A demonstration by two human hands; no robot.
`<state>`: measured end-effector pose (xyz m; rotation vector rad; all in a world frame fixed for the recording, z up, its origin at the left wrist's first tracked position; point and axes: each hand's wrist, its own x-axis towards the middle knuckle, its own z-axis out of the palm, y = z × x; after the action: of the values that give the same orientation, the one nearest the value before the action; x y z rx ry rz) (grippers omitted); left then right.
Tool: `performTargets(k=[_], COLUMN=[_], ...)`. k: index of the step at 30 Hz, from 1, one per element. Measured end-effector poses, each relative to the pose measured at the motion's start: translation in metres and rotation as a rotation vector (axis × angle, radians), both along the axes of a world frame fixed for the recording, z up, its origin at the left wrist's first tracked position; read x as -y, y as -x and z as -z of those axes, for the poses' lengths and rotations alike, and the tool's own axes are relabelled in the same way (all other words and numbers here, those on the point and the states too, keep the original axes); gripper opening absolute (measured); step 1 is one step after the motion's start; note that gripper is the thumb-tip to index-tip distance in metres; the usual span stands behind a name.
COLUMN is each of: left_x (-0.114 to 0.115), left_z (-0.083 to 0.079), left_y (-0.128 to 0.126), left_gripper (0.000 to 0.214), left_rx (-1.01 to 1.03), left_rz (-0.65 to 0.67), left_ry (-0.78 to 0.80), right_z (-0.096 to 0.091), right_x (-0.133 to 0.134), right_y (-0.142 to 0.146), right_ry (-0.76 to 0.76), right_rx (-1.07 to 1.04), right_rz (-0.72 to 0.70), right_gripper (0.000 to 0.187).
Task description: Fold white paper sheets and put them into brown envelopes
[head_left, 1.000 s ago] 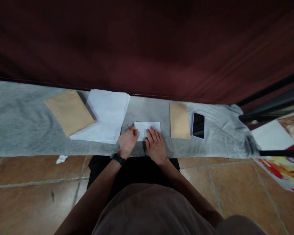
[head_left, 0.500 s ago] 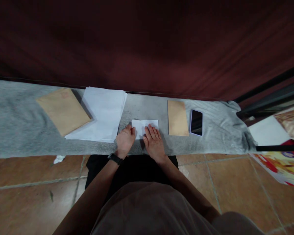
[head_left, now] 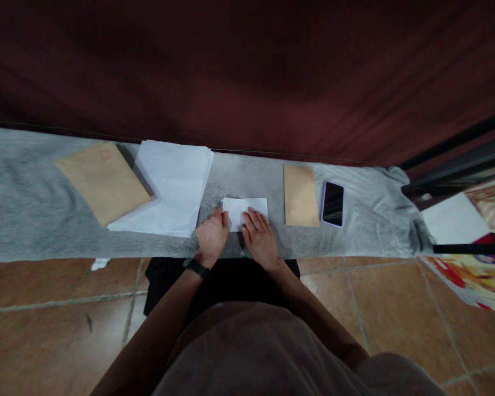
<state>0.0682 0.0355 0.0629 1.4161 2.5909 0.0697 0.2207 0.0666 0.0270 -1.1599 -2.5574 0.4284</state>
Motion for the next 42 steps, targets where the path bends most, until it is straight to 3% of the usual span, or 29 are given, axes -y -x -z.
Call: performTargets(k=[8, 16, 28, 36, 39, 42], left_x=[0.001, 0.007, 0.002, 0.004, 0.006, 0.012], left_z=[0.003, 0.003, 0.0, -0.002, -0.001, 0.006], left_y=[0.0, -0.003, -0.001, -0.002, -0.002, -0.012], left_gripper=[0.046, 0.046, 0.043, 0.044, 0.042, 0.046], left_rx=[-0.027, -0.016, 0.007, 0.025, -0.006, 0.029], left_rz=[0.011, -0.013, -0.045, -0.05, 0.046, 0.308], left_ry=[-0.006, -0.034, -0.003, -0.005, -0.082, -0.192], right_z=[-0.001, -0.003, -0.001, 0.0, 0.0, 0.0], right_x=[-0.003, -0.004, -0.005, -0.003, -0.002, -0.003], right_y=[-0.005, -0.011, -0.007, 0.0, 0.0, 0.0], right_ry=[-0.022, -0.009, 0.055, 0.004, 0.017, 0.036], right_rx=[-0.018, -0.06, -0.035, 0.042, 0.06, 0.071], right_rz=[0.017, -0.118, 0.006, 0.064, 0.056, 0.054], right_gripper=[0.047, 0.044, 0.044, 0.046, 0.048, 0.05])
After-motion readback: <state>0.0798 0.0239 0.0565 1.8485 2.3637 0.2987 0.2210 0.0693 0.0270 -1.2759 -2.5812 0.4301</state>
